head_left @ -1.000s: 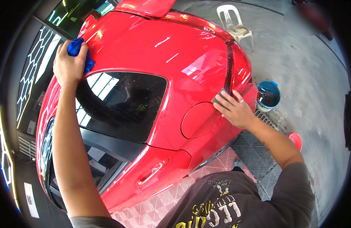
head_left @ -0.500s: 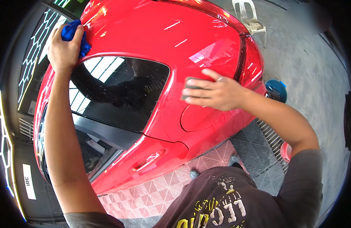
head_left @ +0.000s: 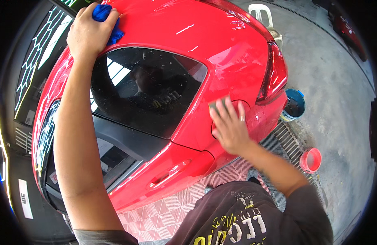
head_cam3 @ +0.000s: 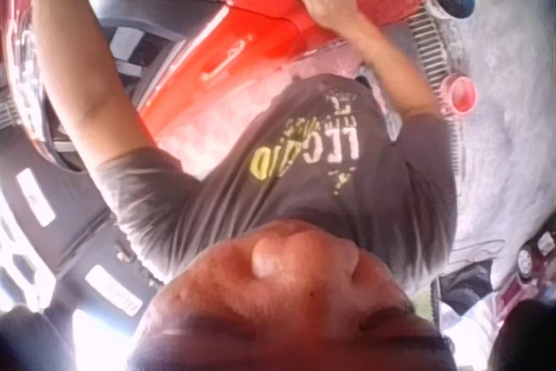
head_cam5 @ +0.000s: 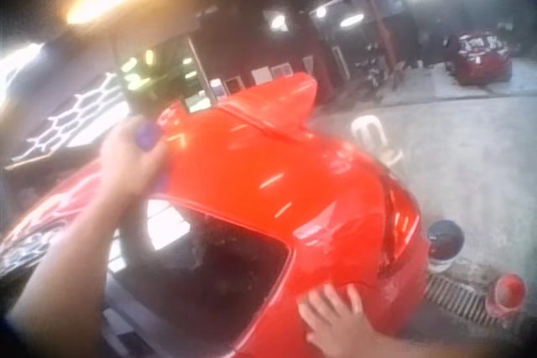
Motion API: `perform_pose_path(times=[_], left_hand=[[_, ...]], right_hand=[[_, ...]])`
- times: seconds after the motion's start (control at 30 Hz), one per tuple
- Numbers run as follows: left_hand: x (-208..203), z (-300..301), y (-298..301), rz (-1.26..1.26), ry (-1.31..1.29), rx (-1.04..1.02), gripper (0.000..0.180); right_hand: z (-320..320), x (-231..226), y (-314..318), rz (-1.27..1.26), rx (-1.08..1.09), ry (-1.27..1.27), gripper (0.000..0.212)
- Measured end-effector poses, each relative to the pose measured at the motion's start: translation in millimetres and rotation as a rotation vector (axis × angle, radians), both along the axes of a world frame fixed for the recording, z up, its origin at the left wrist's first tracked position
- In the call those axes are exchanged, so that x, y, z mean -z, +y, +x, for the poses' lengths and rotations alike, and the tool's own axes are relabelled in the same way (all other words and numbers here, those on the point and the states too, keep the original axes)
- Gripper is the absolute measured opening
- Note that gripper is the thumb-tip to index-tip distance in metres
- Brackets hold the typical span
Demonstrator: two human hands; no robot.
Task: The person wipes the rear roof and trunk area of a red car using a blue microfiber cloth and a small green abrasive pad. They alternate between wiping with the cloth and rubbing with the pad, occasionally dipping the cloth into a bucket of water.
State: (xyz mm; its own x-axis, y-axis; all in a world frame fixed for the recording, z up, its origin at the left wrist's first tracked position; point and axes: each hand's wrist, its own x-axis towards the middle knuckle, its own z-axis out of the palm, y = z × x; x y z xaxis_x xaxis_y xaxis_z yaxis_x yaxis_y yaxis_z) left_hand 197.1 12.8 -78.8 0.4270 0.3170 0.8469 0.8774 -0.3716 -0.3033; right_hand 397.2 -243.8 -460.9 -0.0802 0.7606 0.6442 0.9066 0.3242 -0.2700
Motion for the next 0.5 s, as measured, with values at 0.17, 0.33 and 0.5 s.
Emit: perform_pose_path(times=[0.17,0.33,0.5], left_hand=[[3.8,12.4,-27.3,-0.055,-0.105,0.086,0.049],[5.0,15.0,-36.3,0.024,-0.153,0.191,0.044],[-4.9,-0.9,-54.2,-0.141,-0.115,0.201,0.041]], right_hand=[[-11.9,-30.7,18.5,0.053,0.278,0.052,0.072],[-25.8,-71.6,51.6,0.081,0.463,0.258,0.07],[-135.7,-18.0,-11.5,-0.103,0.302,0.126,0.077]])
